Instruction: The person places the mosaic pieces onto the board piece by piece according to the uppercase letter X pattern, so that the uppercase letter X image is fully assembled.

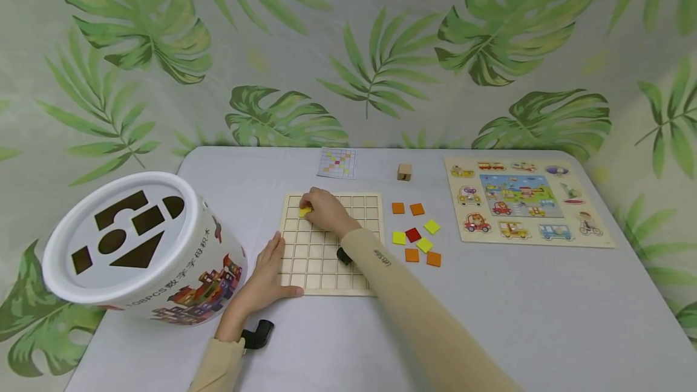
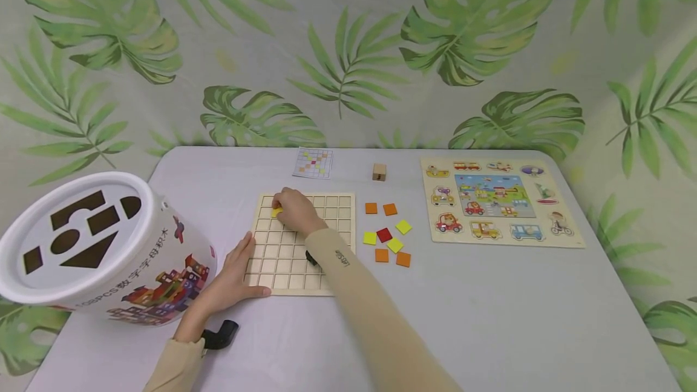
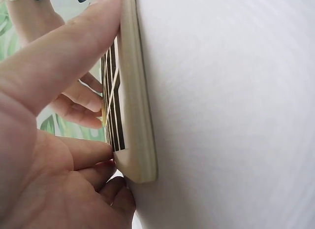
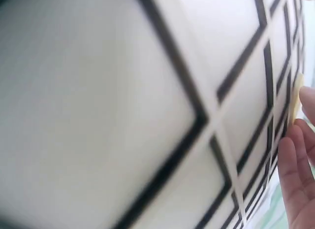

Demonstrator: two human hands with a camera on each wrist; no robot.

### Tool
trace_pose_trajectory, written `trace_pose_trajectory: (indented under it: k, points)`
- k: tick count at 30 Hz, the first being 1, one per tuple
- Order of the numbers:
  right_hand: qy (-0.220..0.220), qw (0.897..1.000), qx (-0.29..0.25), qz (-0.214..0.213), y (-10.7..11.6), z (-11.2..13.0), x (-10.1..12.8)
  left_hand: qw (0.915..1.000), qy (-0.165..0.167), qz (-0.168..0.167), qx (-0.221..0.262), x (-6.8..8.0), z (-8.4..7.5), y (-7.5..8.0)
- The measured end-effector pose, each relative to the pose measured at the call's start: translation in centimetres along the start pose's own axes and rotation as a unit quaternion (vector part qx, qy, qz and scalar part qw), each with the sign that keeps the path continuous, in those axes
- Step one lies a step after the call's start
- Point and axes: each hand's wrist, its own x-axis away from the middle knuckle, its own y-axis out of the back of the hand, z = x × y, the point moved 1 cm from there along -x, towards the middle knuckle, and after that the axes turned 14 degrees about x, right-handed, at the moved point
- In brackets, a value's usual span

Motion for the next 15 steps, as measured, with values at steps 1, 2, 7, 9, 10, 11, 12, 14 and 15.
trace_pose_trajectory:
  k: [1,2,7,9,10,11,12,14,15]
  points:
    - [-0.001,1.000,-0.014,-0.001,0.2,-0.2,0.1,1.0000,0.001,0.000,0.000,0.0,0.0,0.0]
    - [-0.003,1.000,-0.030,-0.003,0.4,-0.5,0.4,1.0000,0.003,0.000,0.000,0.0,-0.1,0.0]
    - [-0.026,0.992,-0.119,-0.011,2.1,-3.2,2.2,0.9999,0.009,0.000,0.006,0.0,-0.2,0.0]
    - [-0.032,0.989,-0.144,-0.016,3.0,-4.6,3.3,0.9999,0.010,0.000,0.009,-0.1,-0.2,-0.1]
    - [-0.034,0.986,-0.159,-0.021,3.4,-5.5,3.9,0.9999,0.010,-0.001,0.010,-0.1,-0.2,-0.1]
    - [-0.036,0.985,-0.168,-0.028,3.8,-6.3,4.5,0.9999,0.010,0.000,0.008,0.0,-0.2,-0.1]
    - [-0.037,0.983,-0.176,-0.034,4.2,-7.2,5.2,0.9999,0.011,-0.001,0.009,0.0,-0.2,-0.1]
    - [-0.042,0.980,-0.188,-0.047,4.7,-8.9,6.5,0.9999,0.012,-0.001,0.009,0.0,-0.2,-0.1]
    - [-0.047,0.979,-0.192,-0.051,5.0,-9.7,7.2,0.9999,0.014,0.000,0.009,0.0,-0.2,-0.1]
